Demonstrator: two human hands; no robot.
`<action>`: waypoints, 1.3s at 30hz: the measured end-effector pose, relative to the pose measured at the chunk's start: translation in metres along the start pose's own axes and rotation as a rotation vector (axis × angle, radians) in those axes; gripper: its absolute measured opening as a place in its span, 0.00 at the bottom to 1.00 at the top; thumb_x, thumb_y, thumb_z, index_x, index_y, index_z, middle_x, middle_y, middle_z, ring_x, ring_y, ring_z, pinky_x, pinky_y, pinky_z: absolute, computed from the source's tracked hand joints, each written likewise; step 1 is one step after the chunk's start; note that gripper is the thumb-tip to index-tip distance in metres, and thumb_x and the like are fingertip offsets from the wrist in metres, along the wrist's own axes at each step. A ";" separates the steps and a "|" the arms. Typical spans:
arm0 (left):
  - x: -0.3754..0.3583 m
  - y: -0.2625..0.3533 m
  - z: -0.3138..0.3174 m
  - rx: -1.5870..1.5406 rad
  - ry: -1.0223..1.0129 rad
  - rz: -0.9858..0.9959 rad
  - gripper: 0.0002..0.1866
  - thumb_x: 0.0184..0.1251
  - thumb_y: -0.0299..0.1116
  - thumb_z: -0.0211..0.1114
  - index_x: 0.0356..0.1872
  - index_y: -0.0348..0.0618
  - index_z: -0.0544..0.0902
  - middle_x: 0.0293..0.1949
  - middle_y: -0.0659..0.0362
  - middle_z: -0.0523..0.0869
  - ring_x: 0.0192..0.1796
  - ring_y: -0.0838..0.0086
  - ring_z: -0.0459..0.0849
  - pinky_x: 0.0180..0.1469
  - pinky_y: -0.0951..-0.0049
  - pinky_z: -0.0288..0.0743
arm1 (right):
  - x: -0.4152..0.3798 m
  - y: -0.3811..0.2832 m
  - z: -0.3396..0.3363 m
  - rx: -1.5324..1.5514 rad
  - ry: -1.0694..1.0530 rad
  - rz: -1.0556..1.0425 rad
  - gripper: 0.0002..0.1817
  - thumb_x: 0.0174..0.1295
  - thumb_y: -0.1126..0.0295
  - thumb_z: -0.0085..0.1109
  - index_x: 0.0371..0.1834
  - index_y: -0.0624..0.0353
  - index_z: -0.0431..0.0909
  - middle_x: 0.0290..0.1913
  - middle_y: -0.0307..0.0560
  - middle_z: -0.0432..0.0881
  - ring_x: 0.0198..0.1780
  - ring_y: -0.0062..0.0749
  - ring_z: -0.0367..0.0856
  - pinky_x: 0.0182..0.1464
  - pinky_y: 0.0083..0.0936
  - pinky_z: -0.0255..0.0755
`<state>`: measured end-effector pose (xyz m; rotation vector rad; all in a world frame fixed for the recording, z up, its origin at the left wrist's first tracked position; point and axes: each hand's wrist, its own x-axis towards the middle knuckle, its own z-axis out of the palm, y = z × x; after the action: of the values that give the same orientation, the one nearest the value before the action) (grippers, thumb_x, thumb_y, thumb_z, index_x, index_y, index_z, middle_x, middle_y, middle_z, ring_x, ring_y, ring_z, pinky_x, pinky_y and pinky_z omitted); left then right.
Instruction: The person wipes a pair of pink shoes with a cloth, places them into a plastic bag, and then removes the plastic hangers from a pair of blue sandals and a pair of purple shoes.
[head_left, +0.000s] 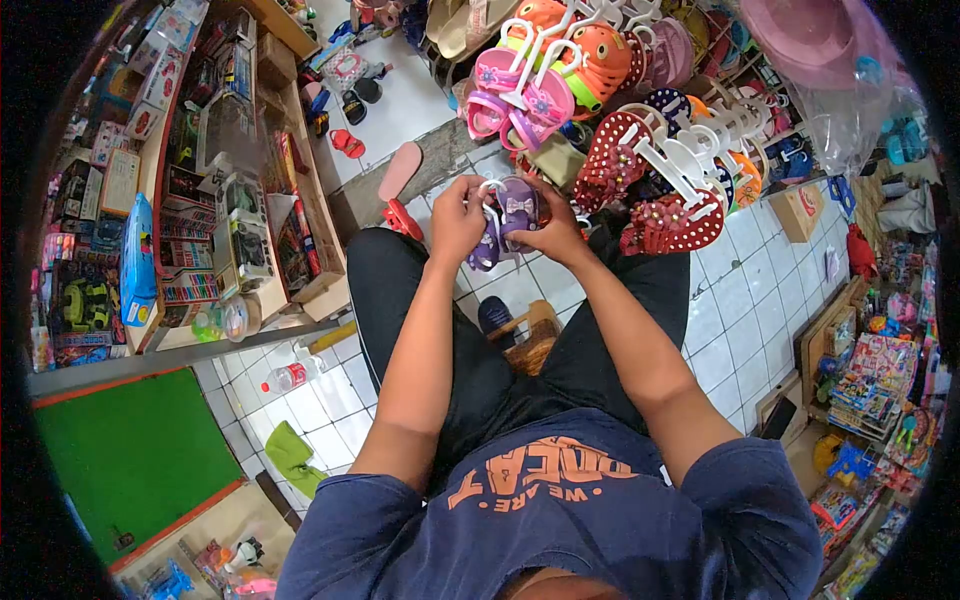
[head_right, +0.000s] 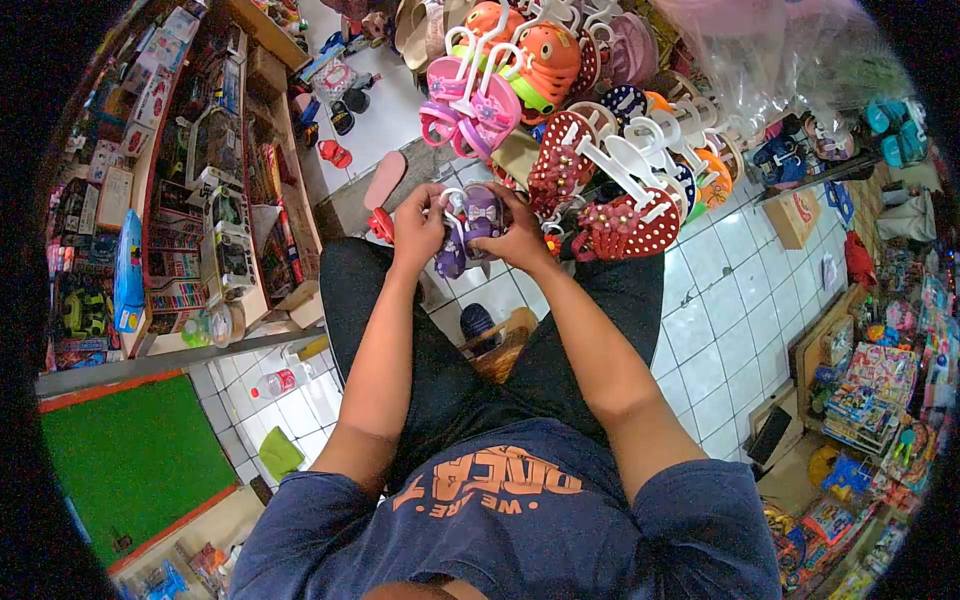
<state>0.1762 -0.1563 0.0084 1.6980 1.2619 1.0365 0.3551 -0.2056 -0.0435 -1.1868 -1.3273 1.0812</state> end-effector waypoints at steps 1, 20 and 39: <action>0.000 -0.001 0.000 -0.020 0.002 0.002 0.05 0.71 0.25 0.62 0.43 0.35 0.83 0.30 0.54 0.87 0.32 0.74 0.85 0.37 0.71 0.76 | 0.000 -0.003 0.000 -0.012 0.011 -0.009 0.54 0.36 0.80 0.81 0.73 0.53 0.65 0.69 0.47 0.72 0.68 0.33 0.72 0.65 0.30 0.73; -0.003 -0.001 0.004 -0.119 0.069 -0.095 0.03 0.70 0.21 0.61 0.38 0.35 0.83 0.28 0.63 0.83 0.31 0.81 0.78 0.34 0.77 0.70 | -0.003 -0.028 0.002 -0.232 -0.006 -0.030 0.50 0.35 0.76 0.78 0.69 0.44 0.67 0.65 0.51 0.72 0.67 0.50 0.70 0.68 0.41 0.68; 0.002 -0.007 0.003 -0.238 0.056 -0.130 0.04 0.69 0.20 0.61 0.40 0.34 0.83 0.30 0.62 0.85 0.33 0.81 0.80 0.37 0.78 0.72 | -0.002 0.001 0.009 -0.160 0.067 -0.103 0.54 0.39 0.73 0.78 0.74 0.50 0.58 0.66 0.55 0.70 0.69 0.50 0.70 0.70 0.40 0.65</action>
<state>0.1765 -0.1527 0.0012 1.3981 1.2141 1.1154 0.3466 -0.2079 -0.0453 -1.2467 -1.4273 0.8673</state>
